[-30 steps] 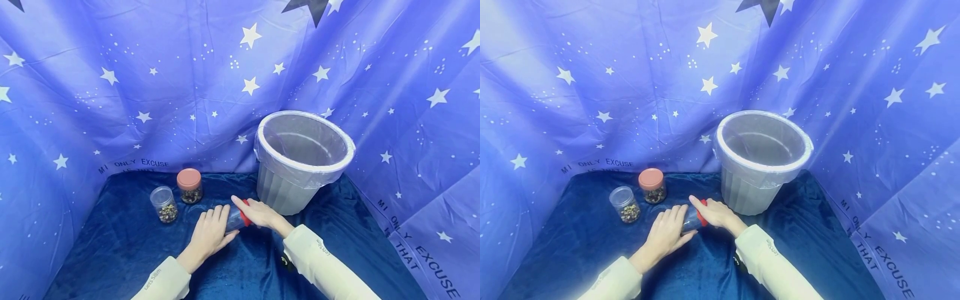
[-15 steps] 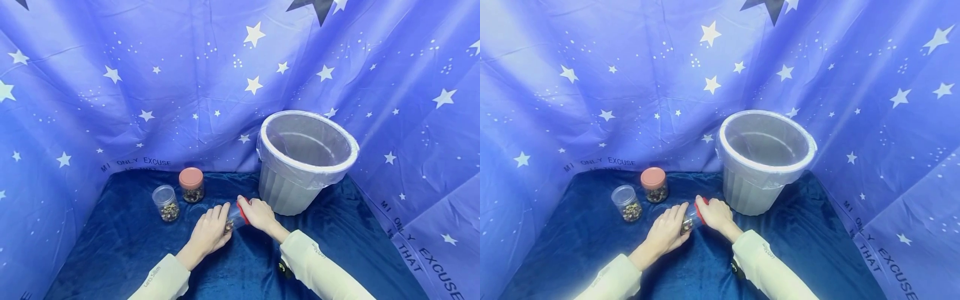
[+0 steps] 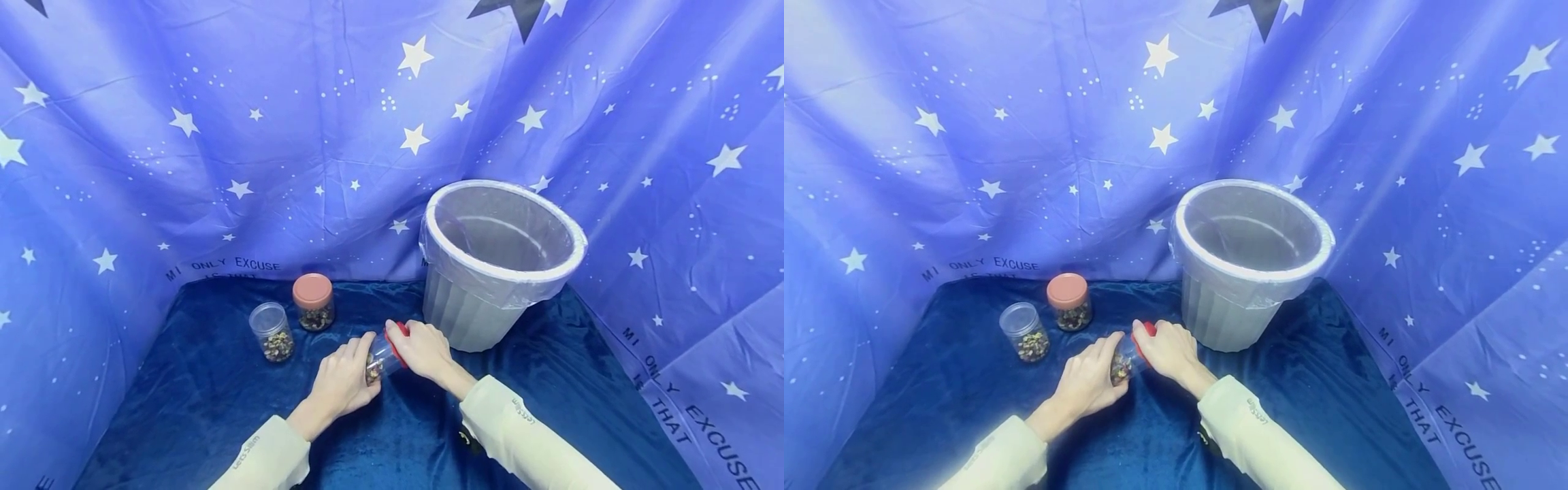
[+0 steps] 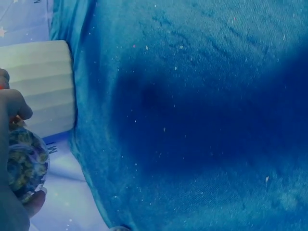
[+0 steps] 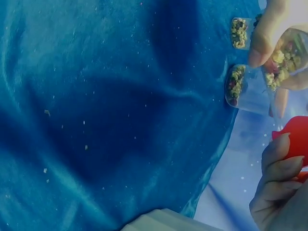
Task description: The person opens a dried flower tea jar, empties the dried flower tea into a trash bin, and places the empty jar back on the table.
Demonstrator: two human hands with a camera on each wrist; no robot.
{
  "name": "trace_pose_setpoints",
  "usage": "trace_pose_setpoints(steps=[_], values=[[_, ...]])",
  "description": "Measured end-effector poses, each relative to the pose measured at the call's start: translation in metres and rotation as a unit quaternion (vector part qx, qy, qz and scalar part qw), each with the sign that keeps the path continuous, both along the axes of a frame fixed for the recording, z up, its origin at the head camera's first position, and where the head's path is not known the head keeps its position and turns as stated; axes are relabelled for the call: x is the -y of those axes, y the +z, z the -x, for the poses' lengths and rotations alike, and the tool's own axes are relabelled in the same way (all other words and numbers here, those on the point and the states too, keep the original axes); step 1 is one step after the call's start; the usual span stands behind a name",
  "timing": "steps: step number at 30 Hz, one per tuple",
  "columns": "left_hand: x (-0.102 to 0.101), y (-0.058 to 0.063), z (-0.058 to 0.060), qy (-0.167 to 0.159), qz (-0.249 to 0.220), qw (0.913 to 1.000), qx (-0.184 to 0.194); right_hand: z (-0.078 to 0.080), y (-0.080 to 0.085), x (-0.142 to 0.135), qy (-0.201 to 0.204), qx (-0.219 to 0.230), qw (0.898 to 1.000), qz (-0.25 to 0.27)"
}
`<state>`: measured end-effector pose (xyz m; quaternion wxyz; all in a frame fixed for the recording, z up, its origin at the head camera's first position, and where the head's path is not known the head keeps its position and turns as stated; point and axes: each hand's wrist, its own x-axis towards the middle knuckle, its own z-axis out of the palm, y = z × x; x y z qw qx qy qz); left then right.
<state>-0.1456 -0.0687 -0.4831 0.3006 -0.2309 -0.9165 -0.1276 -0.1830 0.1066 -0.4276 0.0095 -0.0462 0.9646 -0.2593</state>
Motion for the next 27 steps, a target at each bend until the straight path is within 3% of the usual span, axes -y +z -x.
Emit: trace_pose_setpoints(steps=[6, 17, 27], values=[[0.002, 0.004, 0.002, -0.016, -0.006, 0.9983, -0.056, -0.001, 0.004, 0.0, 0.004, -0.022, 1.0, 0.011], [0.002, 0.009, 0.004, -0.022, -0.016, 0.9968, -0.075, 0.001, 0.007, 0.001, 0.009, -0.052, 0.998, 0.023], [0.002, 0.016, 0.004, -0.037, -0.031, 0.9982, -0.037, -0.001, 0.01, -0.001, 0.014, -0.068, 0.997, 0.028]])
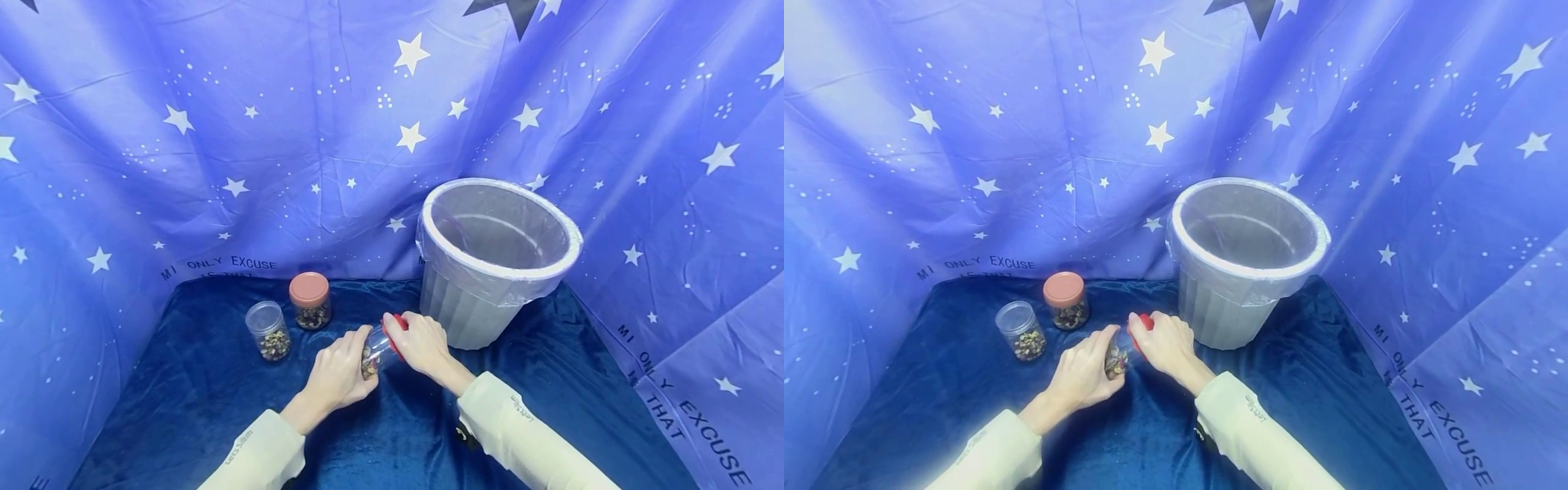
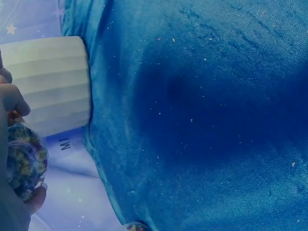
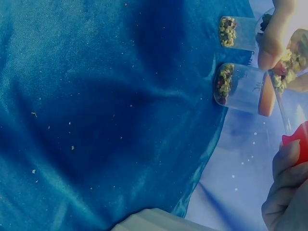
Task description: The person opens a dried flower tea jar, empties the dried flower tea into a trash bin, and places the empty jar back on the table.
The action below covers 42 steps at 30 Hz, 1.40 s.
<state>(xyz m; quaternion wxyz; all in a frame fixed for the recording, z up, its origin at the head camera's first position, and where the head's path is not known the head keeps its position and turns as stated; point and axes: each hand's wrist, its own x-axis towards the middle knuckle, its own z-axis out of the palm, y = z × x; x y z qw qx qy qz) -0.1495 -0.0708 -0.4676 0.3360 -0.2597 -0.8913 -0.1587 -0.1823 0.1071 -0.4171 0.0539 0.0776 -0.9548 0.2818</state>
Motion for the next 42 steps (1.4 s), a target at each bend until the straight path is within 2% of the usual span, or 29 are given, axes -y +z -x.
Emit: trace_pose_setpoints(steps=[8, 13, 17, 22, 25, 27, 29, 32, 35, 38, 42], values=[[0.003, 0.008, -0.001, -0.015, 0.002, 0.9969, 0.077, -0.002, -0.001, -0.002, 0.023, -0.041, 0.999, -0.001], [0.006, 0.011, -0.001, -0.044, -0.016, 0.9884, 0.145, -0.003, -0.005, -0.006, 0.053, -0.087, 0.995, 0.0], [0.009, 0.013, 0.0, -0.087, -0.059, 0.9698, 0.22, -0.002, -0.007, -0.009, 0.098, -0.139, 0.985, -0.004], [0.013, 0.013, 0.002, -0.145, -0.116, 0.9338, 0.306, 0.001, -0.004, -0.013, 0.166, -0.203, 0.965, -0.02], [0.015, 0.013, 0.004, -0.17, -0.133, 0.9152, 0.34, 0.002, -0.003, -0.015, 0.194, -0.206, 0.958, -0.043], [0.015, 0.012, 0.005, -0.174, -0.133, 0.9094, 0.354, 0.002, 0.0, -0.017, 0.203, -0.189, 0.959, -0.059], [0.016, 0.01, 0.005, -0.168, -0.13, 0.9096, 0.357, 0.002, 0.001, -0.017, 0.208, -0.16, 0.962, -0.07], [0.015, 0.008, 0.004, -0.145, -0.13, 0.9173, 0.347, 0.004, 0.006, -0.017, 0.211, -0.093, 0.971, -0.067], [0.014, 0.008, 0.002, -0.101, -0.122, 0.9321, 0.326, 0.007, 0.01, -0.016, 0.212, -0.002, 0.976, -0.042], [0.011, 0.008, 0.0, -0.053, -0.1, 0.9471, 0.3, 0.009, 0.011, -0.015, 0.192, 0.082, 0.978, -0.01], [0.007, 0.008, -0.001, -0.001, -0.068, 0.9613, 0.267, 0.01, 0.013, -0.011, 0.148, 0.149, 0.977, 0.033]])
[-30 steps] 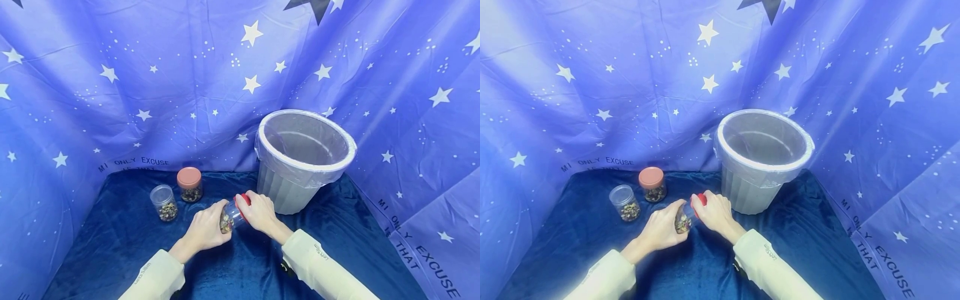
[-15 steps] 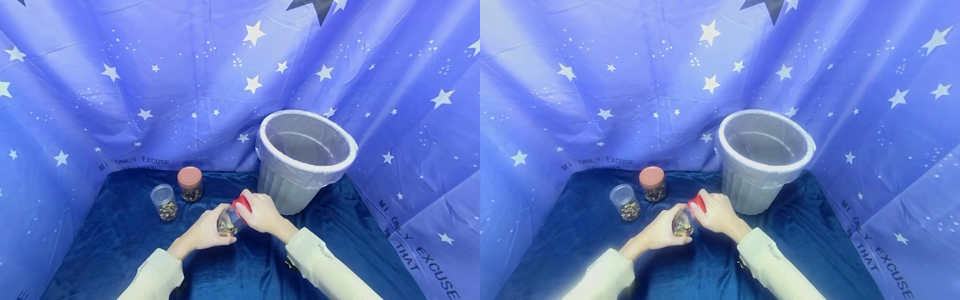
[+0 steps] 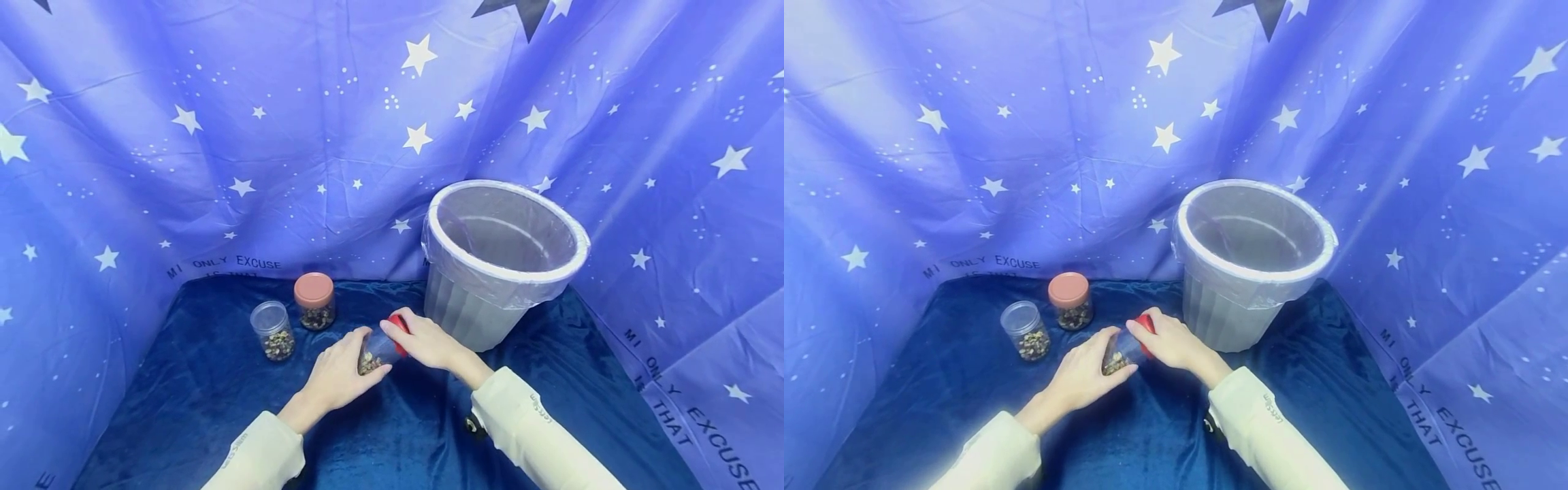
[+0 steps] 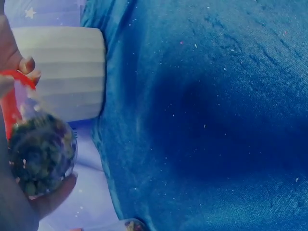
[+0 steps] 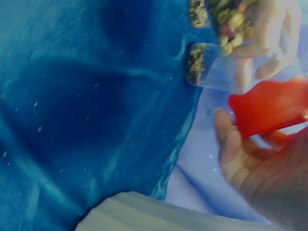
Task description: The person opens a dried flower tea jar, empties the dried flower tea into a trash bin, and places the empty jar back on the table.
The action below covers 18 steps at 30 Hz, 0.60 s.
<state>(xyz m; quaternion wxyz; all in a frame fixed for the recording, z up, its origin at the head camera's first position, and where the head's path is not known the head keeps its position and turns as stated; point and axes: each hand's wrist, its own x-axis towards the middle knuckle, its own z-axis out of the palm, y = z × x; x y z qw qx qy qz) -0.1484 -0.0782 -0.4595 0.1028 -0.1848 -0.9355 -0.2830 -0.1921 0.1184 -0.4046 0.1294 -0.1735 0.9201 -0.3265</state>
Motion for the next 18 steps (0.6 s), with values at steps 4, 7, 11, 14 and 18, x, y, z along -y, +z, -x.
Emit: trace_pose_setpoints(steps=[4, 7, 11, 14, 18], values=[[-0.004, -0.001, -0.001, 0.016, 0.038, 0.9988, -0.025, -0.003, 0.004, 0.003, -0.049, 0.024, 0.999, 0.001], [-0.006, -0.002, -0.004, 0.018, 0.063, 0.9968, -0.047, -0.007, 0.006, 0.007, -0.074, 0.014, 0.997, -0.022], [-0.008, -0.005, -0.006, 0.026, 0.091, 0.9909, -0.096, -0.009, 0.008, 0.013, -0.095, 0.004, 0.995, -0.037], [-0.01, -0.007, -0.007, 0.033, 0.111, 0.9829, -0.143, -0.01, 0.009, 0.015, -0.104, 0.004, 0.994, -0.04], [-0.011, -0.011, -0.007, 0.039, 0.123, 0.9725, -0.194, -0.011, 0.01, 0.016, -0.102, 0.02, 0.994, -0.026]])
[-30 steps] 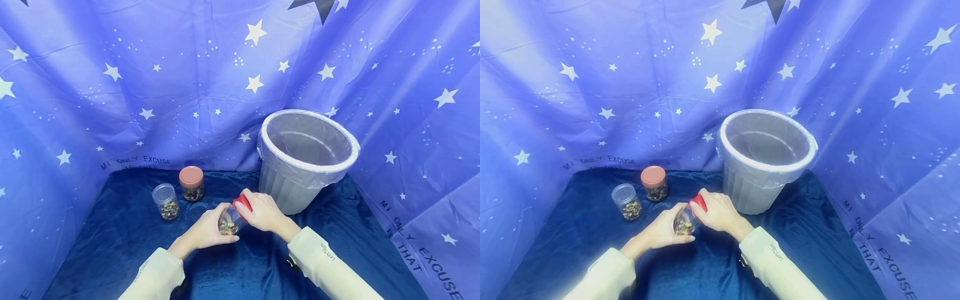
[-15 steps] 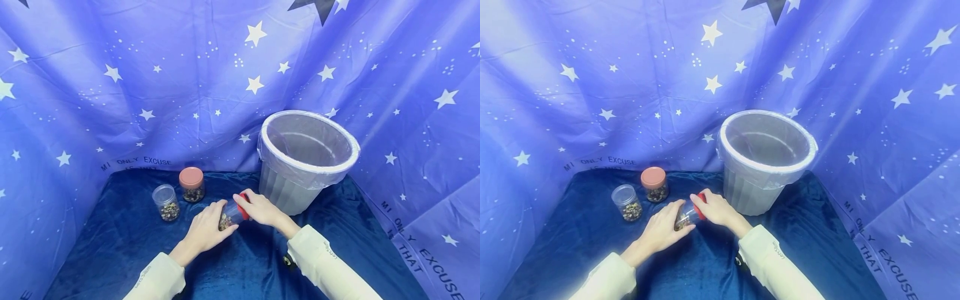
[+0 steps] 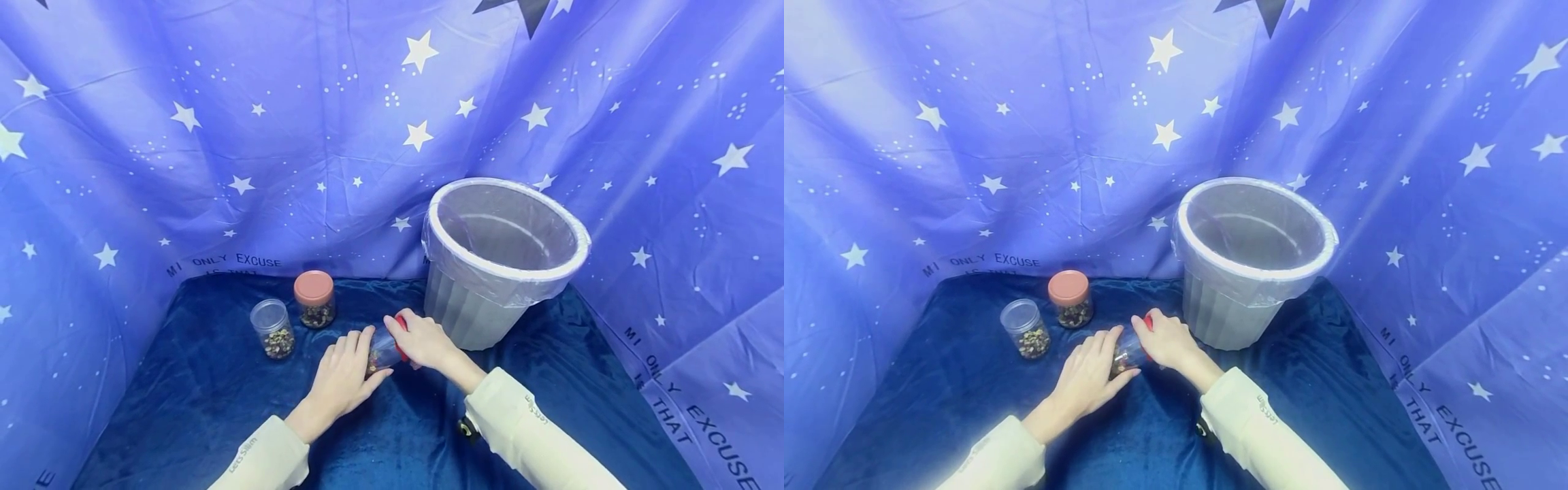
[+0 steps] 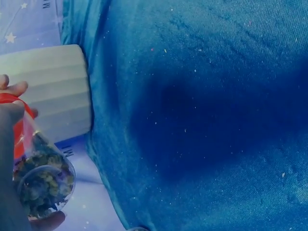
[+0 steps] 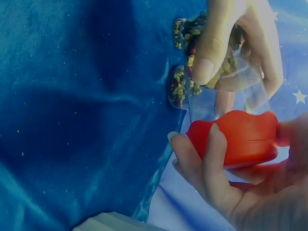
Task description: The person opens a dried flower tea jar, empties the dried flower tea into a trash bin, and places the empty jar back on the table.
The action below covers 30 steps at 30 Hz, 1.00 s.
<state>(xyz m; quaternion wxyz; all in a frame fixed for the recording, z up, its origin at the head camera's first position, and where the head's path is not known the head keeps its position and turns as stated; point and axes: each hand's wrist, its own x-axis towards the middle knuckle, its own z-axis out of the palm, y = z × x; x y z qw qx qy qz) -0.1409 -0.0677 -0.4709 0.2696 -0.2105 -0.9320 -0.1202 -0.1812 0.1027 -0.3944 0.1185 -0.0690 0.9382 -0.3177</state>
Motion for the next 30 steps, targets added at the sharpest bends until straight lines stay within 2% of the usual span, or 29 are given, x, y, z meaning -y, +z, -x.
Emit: trace_pose_setpoints(steps=[5, 12, 17, 23, 30], values=[[0.0005, -0.0009, -0.0009, 0.002, 0.007, 0.9998, -0.021, -0.0012, 0.0015, -0.0025, 0.009, 0.017, 0.999, 0.029], [0.0004, -0.0007, -0.0014, 0.002, -0.001, 0.9997, -0.026, -0.0022, 0.0048, 0.0001, 0.02, -0.022, 1.0, -0.003], [0.0015, -0.0016, -0.0002, -0.002, -0.002, 0.9993, -0.036, -0.0035, 0.0044, -0.0005, 0.026, -0.026, 0.999, 0.002], [0.0038, 0.0018, 0.0, -0.001, -0.015, 0.9995, -0.028, -0.0048, 0.0038, -0.0012, 0.048, -0.04, 0.998, 0.0], [0.0033, 0.006, -0.0018, -0.001, -0.044, 0.999, 0.005, -0.0058, 0.0028, -0.0033, 0.061, -0.049, 0.997, 0.006]])
